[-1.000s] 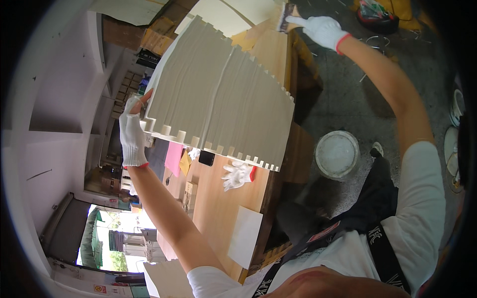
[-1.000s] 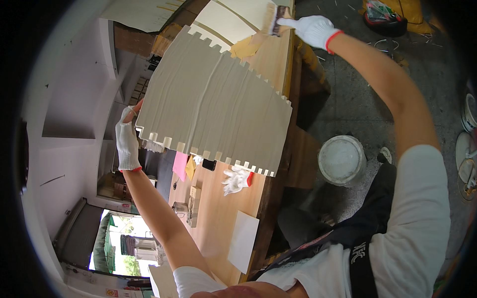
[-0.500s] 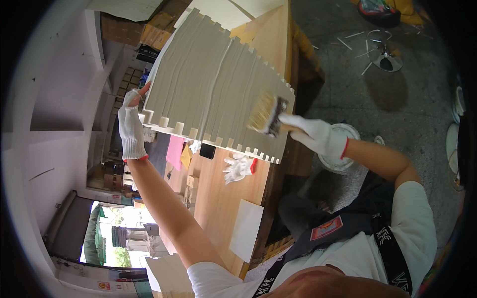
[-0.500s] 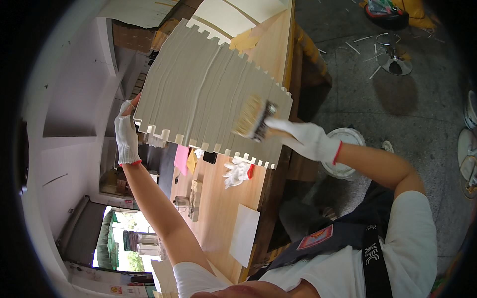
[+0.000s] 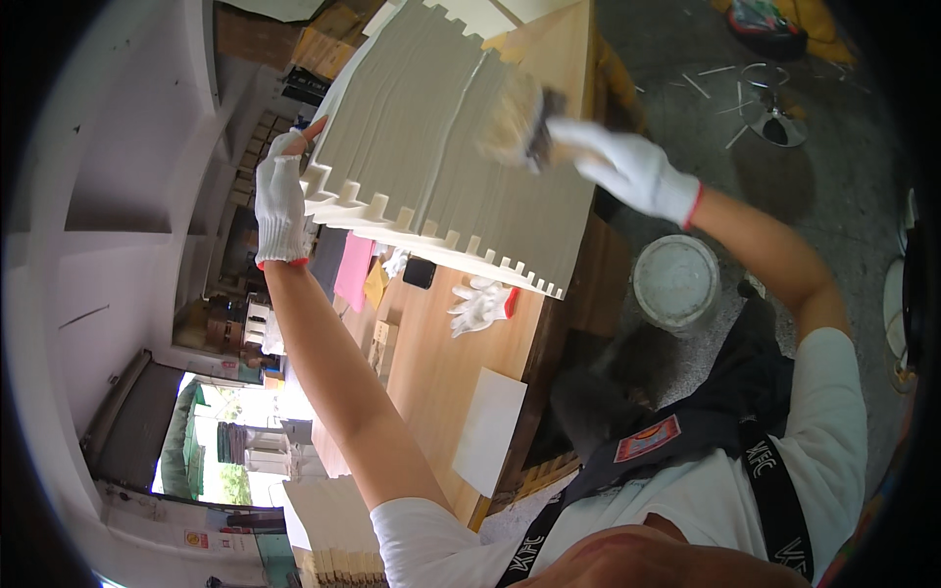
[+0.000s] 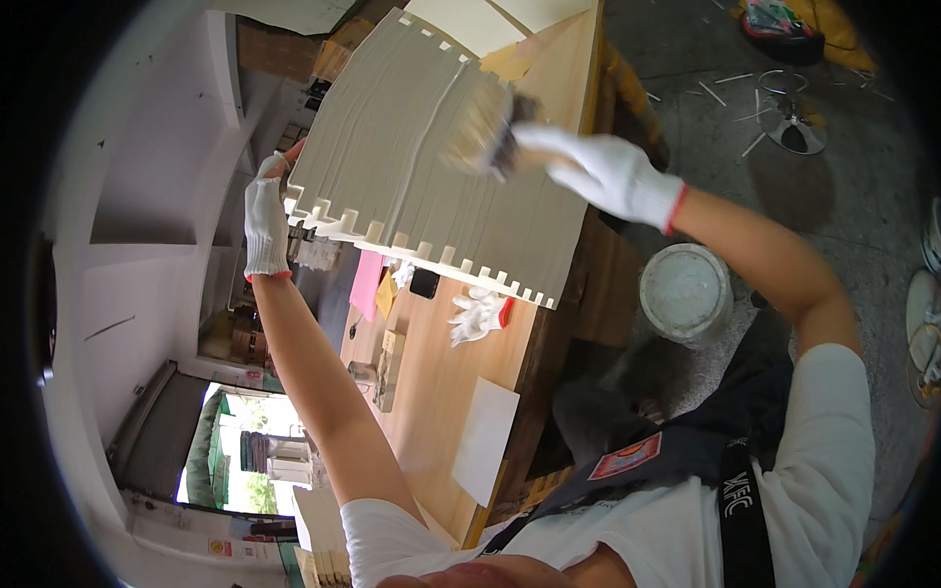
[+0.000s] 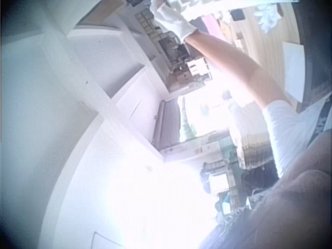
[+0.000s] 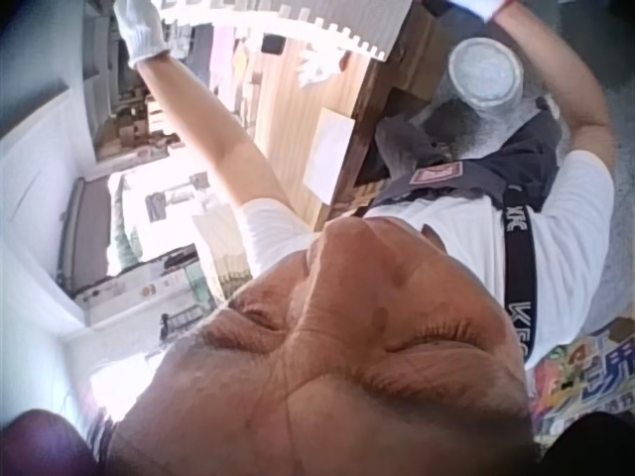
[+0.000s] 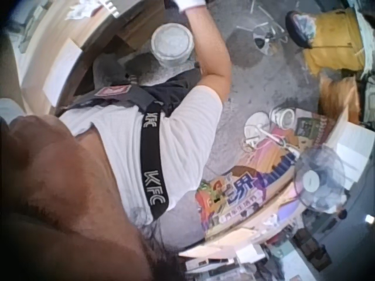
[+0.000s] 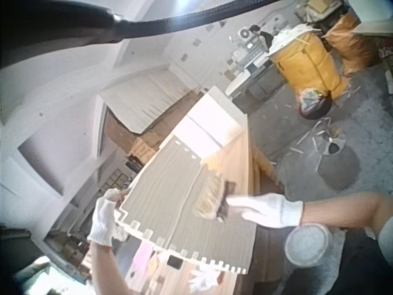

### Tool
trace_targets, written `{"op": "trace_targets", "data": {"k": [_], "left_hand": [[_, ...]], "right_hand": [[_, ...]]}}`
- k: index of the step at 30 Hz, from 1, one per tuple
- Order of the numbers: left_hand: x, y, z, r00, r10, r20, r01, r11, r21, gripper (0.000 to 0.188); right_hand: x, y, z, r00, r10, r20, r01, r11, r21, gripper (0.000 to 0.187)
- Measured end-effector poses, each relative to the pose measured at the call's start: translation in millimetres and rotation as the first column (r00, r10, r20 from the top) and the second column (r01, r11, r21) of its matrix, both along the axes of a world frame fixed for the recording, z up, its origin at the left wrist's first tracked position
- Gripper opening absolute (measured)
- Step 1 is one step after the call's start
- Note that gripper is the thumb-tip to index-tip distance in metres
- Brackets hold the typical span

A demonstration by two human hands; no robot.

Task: The person applies white paint to the edges of a stack of wooden panels using a brush. They dip the brush into a paint container, apply paint to the edges, and then place the painted panel onto a separate stack.

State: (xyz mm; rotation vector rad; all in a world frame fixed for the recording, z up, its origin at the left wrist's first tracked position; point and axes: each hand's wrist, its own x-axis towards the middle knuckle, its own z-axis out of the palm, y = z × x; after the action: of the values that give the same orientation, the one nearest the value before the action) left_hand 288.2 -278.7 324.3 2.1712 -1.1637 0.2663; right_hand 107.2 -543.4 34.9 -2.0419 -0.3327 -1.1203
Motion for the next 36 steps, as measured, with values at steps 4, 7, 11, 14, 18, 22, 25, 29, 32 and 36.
{"op": "trace_targets", "data": {"k": [4,7,11,14,18,22,25,29,32,36], "left_hand": [[8,1,-5,0.999,0.007,-0.048,-0.007,1.0,0.004,0.043],[5,-8,4,0.999,-0.044,0.032,0.044,0.999,0.012,0.042],[12,4,1,0.999,0.022,-0.044,-0.022,1.0,0.012,0.041],[-1,0,3,0.996,0.051,0.072,-0.054,0.998,0.041,0.041],[-30,-12,7,0.947,0.075,0.313,-0.127,0.981,0.15,0.041],[-26,0,6,0.886,0.096,0.453,-0.234,0.937,0.258,0.047],[-31,-13,18,0.94,0.188,0.286,-0.259,0.936,0.237,0.048],[15,21,17,0.987,0.116,-0.108,-0.096,0.981,0.171,0.047],[6,22,7,0.985,-0.036,-0.166,0.045,0.998,0.052,0.046],[6,13,6,0.994,0.065,-0.085,-0.055,0.991,0.12,0.046]], "right_hand": [[30,18,65,0.971,0.108,-0.213,-0.025,0.932,0.362,0.054],[62,46,-3,0.995,-0.094,0.026,0.084,0.961,0.263,0.058],[16,39,-45,0.954,0.157,-0.256,-0.077,0.952,0.298,0.059],[25,18,-9,1.0,-0.003,0.011,0.0,0.973,0.231,0.057],[54,22,28,0.953,0.061,-0.298,0.117,0.831,0.544,0.055],[47,59,-61,0.966,0.15,-0.21,-0.025,0.863,0.504,0.06],[15,32,-31,0.986,0.072,-0.151,-0.005,0.916,0.402,0.057],[-2,72,107,0.953,0.26,-0.158,-0.149,0.85,0.505,0.056],[12,105,116,0.976,0.161,-0.148,-0.113,0.951,0.288,0.054],[-13,115,52,0.959,-0.012,-0.282,0.005,1.0,-0.026,0.054]]}}
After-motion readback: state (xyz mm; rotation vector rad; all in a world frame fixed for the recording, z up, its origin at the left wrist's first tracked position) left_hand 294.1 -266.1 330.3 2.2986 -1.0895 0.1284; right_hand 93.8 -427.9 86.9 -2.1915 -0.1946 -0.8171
